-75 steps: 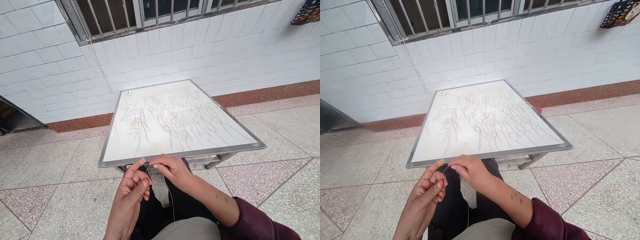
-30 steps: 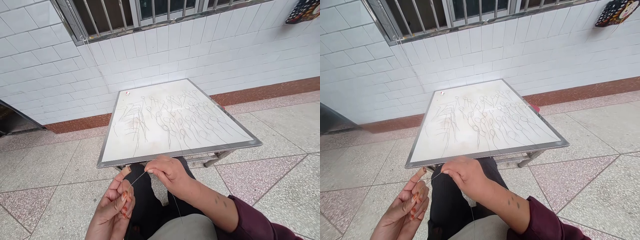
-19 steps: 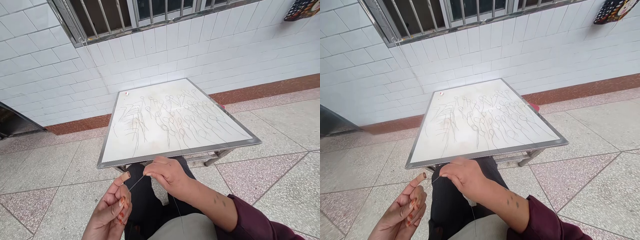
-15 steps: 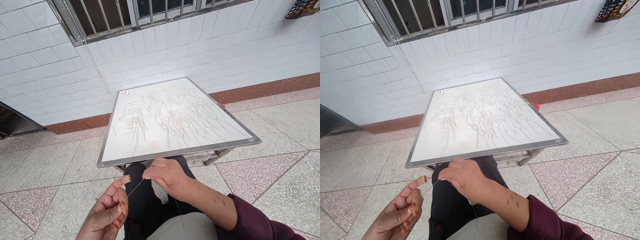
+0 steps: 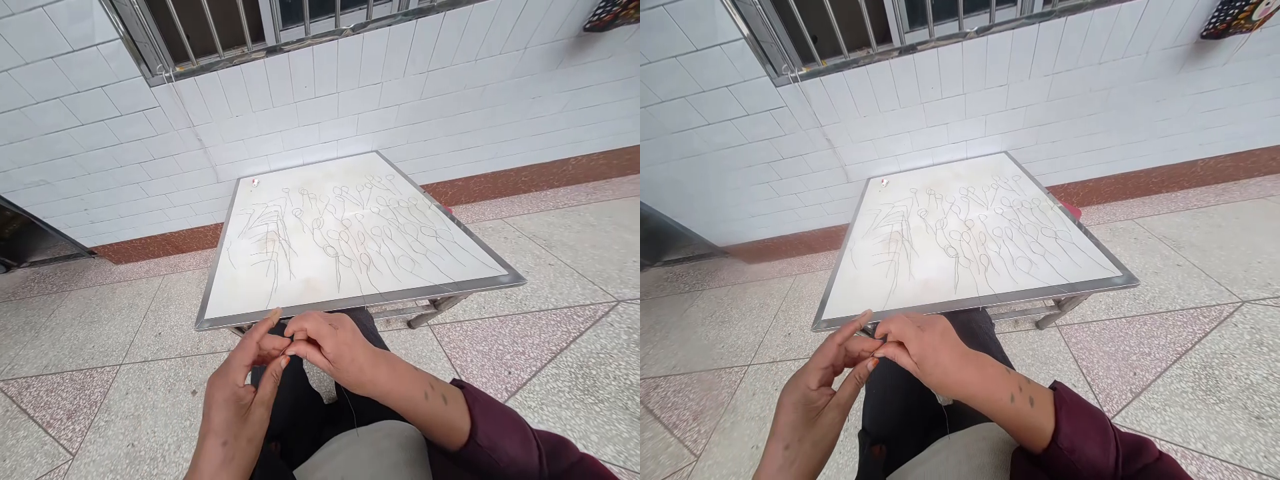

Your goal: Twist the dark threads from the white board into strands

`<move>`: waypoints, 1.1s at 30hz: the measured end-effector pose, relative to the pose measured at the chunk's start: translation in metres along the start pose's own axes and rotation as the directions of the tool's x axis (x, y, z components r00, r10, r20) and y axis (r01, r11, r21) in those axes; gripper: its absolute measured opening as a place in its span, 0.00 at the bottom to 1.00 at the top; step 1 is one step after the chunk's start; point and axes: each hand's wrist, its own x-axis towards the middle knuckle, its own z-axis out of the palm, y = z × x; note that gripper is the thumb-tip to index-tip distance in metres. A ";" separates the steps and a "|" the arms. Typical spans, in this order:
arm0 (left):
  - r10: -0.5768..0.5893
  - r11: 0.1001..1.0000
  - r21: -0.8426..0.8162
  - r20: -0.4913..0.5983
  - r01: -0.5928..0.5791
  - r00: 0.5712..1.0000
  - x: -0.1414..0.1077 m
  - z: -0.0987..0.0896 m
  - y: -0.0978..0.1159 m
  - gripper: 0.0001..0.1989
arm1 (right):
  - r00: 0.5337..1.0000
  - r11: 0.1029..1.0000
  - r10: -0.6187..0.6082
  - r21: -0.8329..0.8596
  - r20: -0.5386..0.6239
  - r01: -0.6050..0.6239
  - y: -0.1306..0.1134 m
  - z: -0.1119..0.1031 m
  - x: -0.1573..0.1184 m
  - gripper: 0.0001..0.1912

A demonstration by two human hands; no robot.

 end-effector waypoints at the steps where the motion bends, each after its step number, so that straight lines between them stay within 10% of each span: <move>1: -0.005 0.999 -0.038 0.018 0.005 1.000 0.003 0.004 -0.004 0.24 | 0.999 0.999 0.033 0.024 0.006 -0.033 0.001 0.000 -0.001 0.11; 9: 0.007 1.000 0.004 -0.012 -0.007 1.000 0.014 0.004 -0.007 0.22 | 0.959 0.940 0.227 0.220 0.172 -0.262 0.000 -0.009 -0.002 0.10; 20: 0.134 0.972 0.196 -0.026 -0.127 0.991 0.015 0.004 -0.007 0.19 | 0.953 0.904 0.302 0.312 0.012 -0.291 -0.003 -0.002 -0.002 0.05; 33: 0.262 0.913 0.314 0.041 -0.262 0.964 0.019 0.003 -0.019 0.19 | 0.827 0.593 0.528 0.614 0.191 -0.520 -0.007 0.002 -0.002 0.05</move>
